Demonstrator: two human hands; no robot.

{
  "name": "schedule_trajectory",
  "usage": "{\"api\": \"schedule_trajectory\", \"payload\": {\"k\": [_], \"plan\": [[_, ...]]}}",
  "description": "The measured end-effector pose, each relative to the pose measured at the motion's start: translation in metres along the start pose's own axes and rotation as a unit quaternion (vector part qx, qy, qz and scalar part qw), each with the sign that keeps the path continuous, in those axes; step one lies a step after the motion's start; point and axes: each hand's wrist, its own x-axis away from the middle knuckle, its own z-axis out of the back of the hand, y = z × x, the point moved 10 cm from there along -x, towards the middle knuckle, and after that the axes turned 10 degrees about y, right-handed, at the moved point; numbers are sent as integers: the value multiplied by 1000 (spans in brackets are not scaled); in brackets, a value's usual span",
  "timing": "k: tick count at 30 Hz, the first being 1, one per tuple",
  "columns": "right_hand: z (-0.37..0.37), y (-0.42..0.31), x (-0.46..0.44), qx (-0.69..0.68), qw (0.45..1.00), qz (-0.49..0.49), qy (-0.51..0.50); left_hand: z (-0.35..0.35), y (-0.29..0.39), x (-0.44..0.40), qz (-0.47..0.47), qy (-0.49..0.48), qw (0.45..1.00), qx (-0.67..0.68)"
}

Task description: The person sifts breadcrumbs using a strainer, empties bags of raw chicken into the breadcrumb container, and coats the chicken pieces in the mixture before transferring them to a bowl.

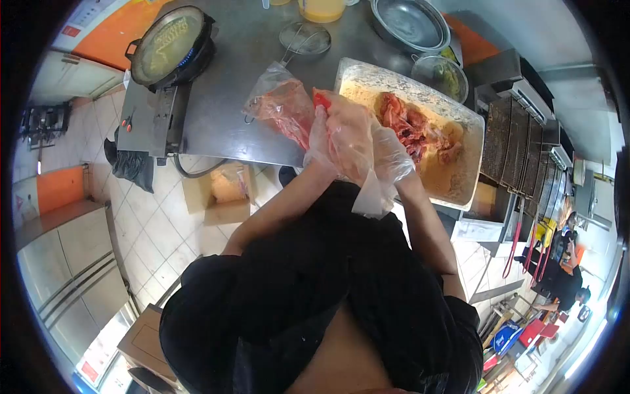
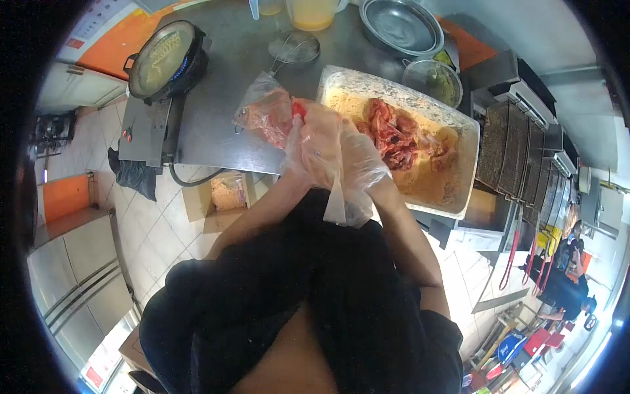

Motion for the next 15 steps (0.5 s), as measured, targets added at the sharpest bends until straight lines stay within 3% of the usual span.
{"api": "schedule_trajectory", "payload": {"k": [1,2,4,5,6,7,8,9,10,12,13,15], "plan": [[-3,-14,1,63,996,61,-8,6,1,-2,-14,18,1000,9],[-21,22,4,107,986,122,-45,9,-2,-1,-14,17,1000,9],[-21,10,13,53,994,90,-14,-4,-17,9,50,-74,995,43],[-17,8,15,-2,998,57,18,5,-18,5,50,-73,995,43],[-30,35,14,-1,998,56,17,13,-20,2,53,-107,992,49],[-51,109,12,-354,926,-125,33,14,-22,1,56,-140,987,56],[-77,152,19,-648,705,-286,45,6,-23,4,56,-142,986,59],[-70,146,21,-645,707,-287,45,13,-21,1,34,-21,999,31],[-53,126,26,-592,762,-262,32,27,-17,4,11,102,995,3],[-23,71,25,-476,855,-205,1,13,-19,8,30,94,995,28],[-17,44,17,-475,856,-205,-2,9,-21,8,50,85,994,50],[-36,38,36,-533,701,-474,20,26,-16,-4,14,47,998,44]]}}
